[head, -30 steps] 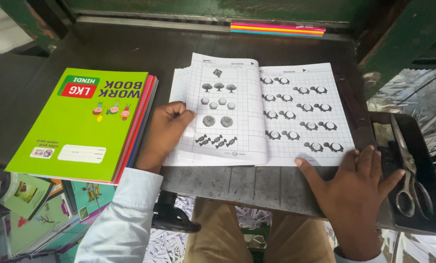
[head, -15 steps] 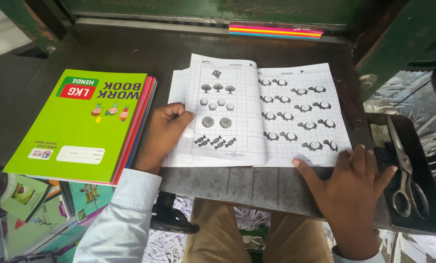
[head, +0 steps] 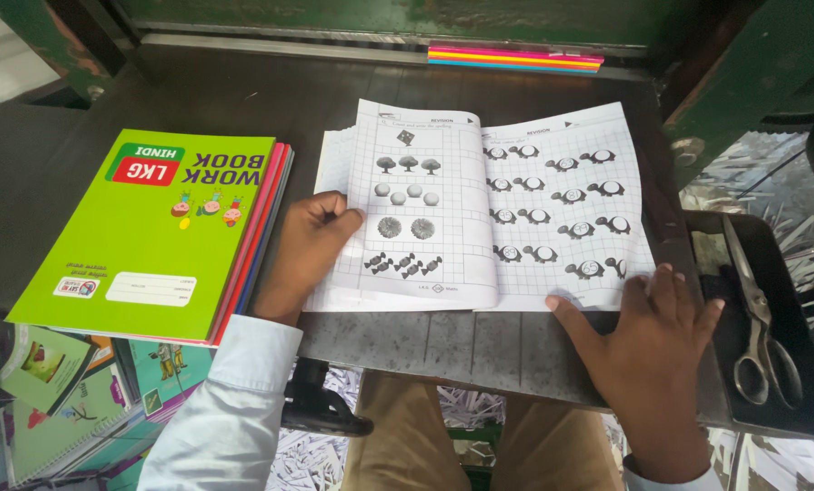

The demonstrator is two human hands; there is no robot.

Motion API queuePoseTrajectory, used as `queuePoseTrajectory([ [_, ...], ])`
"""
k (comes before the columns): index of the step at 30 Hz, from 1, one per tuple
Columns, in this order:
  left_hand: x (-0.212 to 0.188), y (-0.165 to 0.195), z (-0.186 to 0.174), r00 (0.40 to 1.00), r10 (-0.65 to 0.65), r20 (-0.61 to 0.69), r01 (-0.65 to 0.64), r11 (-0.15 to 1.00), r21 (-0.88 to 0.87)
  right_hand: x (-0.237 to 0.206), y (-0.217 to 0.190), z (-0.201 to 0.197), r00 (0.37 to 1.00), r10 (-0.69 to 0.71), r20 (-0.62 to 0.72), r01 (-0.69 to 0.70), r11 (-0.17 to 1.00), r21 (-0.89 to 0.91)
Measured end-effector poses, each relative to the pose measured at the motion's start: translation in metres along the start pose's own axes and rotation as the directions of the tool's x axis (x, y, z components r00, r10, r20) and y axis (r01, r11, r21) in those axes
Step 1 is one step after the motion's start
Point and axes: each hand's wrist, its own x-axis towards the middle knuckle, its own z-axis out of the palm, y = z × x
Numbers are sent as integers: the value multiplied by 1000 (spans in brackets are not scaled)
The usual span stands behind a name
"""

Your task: The person trims the edges of a workbook using shears and a ruler. They align the ruler along the page edges, cut the excess paper, and then flip through the pages to check the result.

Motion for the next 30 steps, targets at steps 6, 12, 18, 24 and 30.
queuePoseTrajectory([
  [6,1,-2,0,1000,-1,13,1,1000,-17,7,-1,1,999,-26,19,25,999,27],
  [12,3,-6,1,1000,9,21,-8,999,-35,10,-5,7,998,-47,31,44,995,88],
  [18,4,-8,2,1000,10,14,-9,999,-47,12,-3,10,995,-96,26,93,989,117],
  [24,5,-9,2,1000,21,-3,-21,1000,-1,13,-12,4,996,-92,14,86,971,221],
  [30,4,-10,2,1000,17,-2,-16,999,31,22,-22,1,988,-155,-22,155,953,262],
])
